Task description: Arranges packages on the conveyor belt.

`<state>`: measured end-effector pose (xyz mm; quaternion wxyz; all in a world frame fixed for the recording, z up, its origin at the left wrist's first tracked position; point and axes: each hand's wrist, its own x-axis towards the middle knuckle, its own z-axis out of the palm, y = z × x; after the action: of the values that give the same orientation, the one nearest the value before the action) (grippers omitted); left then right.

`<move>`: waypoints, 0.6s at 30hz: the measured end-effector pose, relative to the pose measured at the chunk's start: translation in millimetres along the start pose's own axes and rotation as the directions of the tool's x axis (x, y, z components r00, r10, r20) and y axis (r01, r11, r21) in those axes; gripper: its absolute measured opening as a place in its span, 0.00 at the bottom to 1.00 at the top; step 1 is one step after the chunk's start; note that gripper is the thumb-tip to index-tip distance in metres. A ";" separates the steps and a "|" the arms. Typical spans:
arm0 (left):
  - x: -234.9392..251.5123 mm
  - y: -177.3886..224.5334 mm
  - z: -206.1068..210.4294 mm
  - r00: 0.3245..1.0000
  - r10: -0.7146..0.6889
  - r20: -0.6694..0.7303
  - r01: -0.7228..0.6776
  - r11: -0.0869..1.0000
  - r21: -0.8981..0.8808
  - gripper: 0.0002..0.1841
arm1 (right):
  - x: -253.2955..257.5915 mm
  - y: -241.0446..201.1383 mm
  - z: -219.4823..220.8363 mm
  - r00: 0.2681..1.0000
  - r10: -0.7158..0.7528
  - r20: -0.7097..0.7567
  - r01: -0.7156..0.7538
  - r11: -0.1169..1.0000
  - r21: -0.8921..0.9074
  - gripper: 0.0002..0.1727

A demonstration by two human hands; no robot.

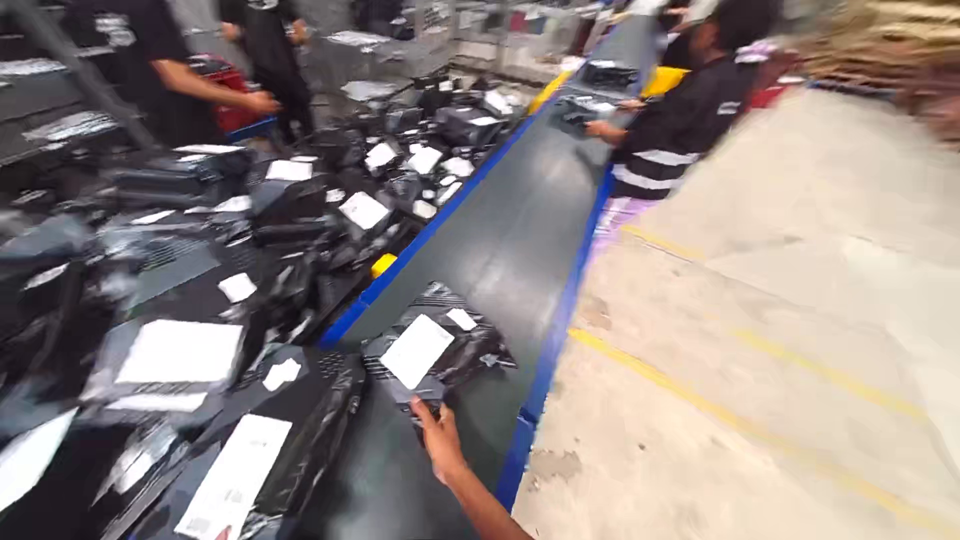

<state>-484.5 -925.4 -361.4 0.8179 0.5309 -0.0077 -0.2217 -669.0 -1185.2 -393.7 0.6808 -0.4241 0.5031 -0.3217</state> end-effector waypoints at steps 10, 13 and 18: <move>-189.2 37.0 -132.7 0.864 -0.007 -0.504 -0.024 0.998 -0.056 0.10 | -102.5 -150.2 65.6 0.959 -0.213 0.188 0.234 0.967 -0.096 0.12; -213.8 24.4 -162.9 0.846 0.028 -0.532 -0.060 0.997 -0.043 0.11 | -113.7 -210.6 115.8 0.878 -0.280 0.388 0.260 0.960 0.105 0.11; -231.5 15.2 -171.1 0.769 0.049 -0.637 -0.092 0.995 -0.035 0.12 | -84.2 -285.9 253.3 0.461 -0.635 0.620 0.362 0.772 0.522 0.19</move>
<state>-645.3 -686.4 -371.2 0.7967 0.5475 0.2561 0.0014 -453.7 -1172.0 -67.4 0.7583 -0.5331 -0.0449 -0.3724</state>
